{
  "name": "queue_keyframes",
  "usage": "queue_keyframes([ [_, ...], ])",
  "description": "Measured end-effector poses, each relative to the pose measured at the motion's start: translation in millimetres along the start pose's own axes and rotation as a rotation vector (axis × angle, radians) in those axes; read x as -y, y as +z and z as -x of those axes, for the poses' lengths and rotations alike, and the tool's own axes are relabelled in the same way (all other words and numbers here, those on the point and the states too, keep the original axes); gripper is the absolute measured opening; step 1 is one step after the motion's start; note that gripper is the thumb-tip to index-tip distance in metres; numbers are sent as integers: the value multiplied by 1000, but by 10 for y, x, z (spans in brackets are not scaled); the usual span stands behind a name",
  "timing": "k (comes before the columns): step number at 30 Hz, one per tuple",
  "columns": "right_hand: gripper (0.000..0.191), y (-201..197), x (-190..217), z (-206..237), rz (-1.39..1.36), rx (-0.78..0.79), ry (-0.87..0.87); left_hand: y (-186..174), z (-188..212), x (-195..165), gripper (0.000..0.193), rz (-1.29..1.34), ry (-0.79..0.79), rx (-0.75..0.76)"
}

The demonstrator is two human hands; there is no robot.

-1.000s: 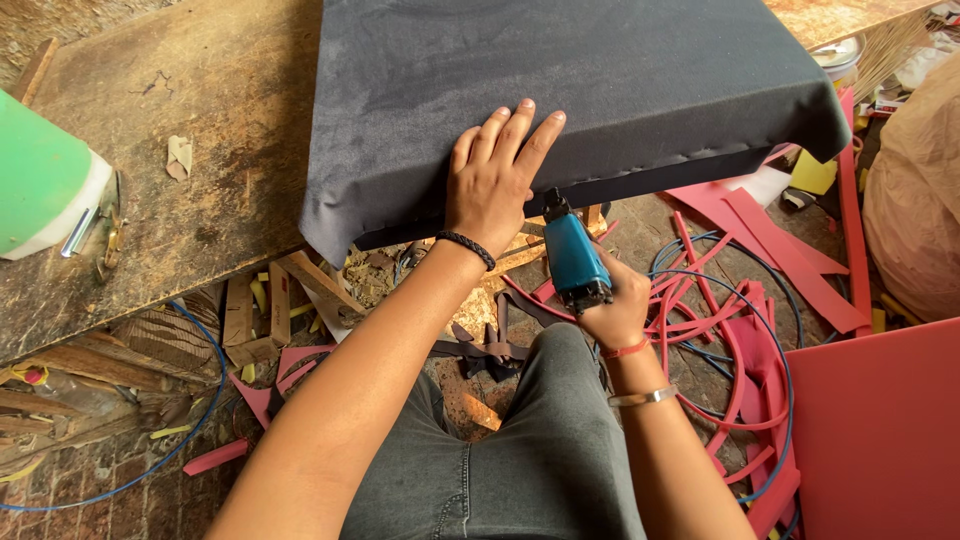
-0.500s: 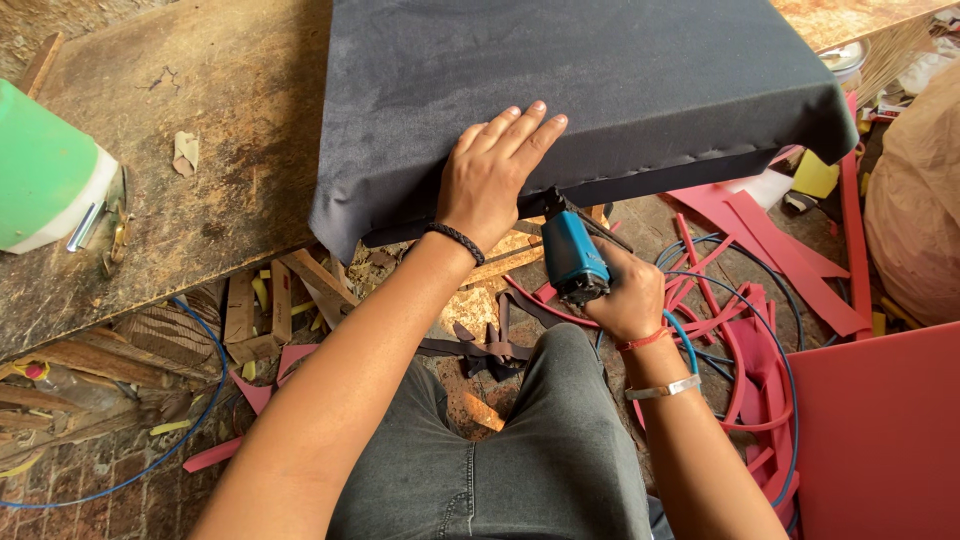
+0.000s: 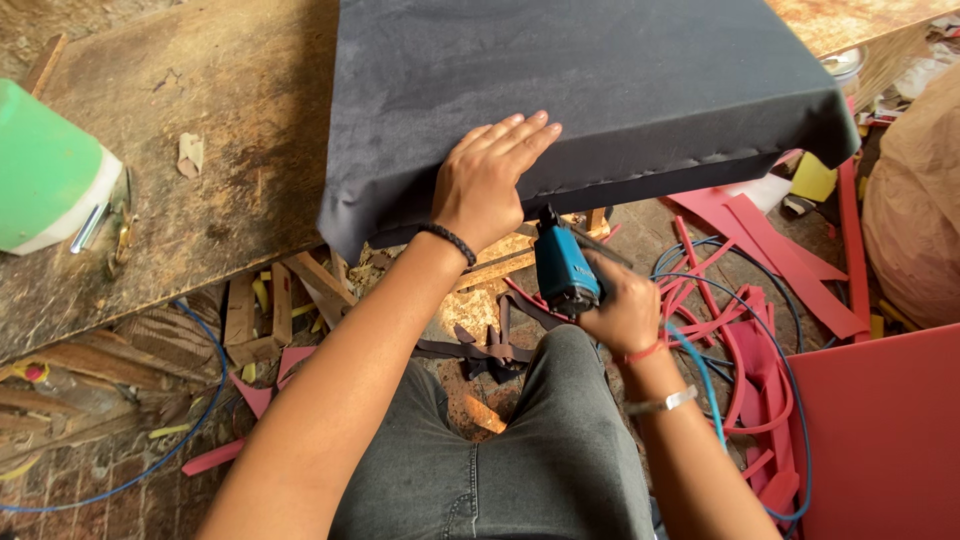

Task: The person trims excess fabric from the edge of a padded seat frame using shears, then holds the fabric taut against the wooden frame and drives staples along the edge with a pneumatic nail gun, working around the seat and repositioning it on the workbench.

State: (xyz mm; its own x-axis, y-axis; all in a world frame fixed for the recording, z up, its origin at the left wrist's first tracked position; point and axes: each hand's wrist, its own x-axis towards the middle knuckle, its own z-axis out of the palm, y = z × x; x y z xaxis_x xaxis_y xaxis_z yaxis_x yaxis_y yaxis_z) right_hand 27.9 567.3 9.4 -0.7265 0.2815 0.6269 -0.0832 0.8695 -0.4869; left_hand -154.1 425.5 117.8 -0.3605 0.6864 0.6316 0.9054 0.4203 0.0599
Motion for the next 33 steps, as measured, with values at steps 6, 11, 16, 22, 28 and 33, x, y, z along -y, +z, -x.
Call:
queue_keyframes([
  [6, 26, 244, -33, 652, -230, -167, 337, -17, 120, -117, 68, -22, -20, -33],
  [11, 29, 298, -119, 1082, -299, -225, 572, 103, 136, -290, 74, -279, -115, -69],
  [16, 18, 38, -127, 764, -63, -142, 462, -12, 372, -228, 83, -107, -118, -71],
  [22, 57, -554, 487, -639, 55, -140, -249, -535, 1036, 685, 90, -105, -455, -312],
  [28, 66, -268, 1230, -2158, 406, 15, -636, -350, 1295, 1243, 57, 438, -978, -226],
  [33, 70, 160, 1346, -2542, 325, 98, -565, -181, 1254, 1040, 41, 522, -1017, -406],
])
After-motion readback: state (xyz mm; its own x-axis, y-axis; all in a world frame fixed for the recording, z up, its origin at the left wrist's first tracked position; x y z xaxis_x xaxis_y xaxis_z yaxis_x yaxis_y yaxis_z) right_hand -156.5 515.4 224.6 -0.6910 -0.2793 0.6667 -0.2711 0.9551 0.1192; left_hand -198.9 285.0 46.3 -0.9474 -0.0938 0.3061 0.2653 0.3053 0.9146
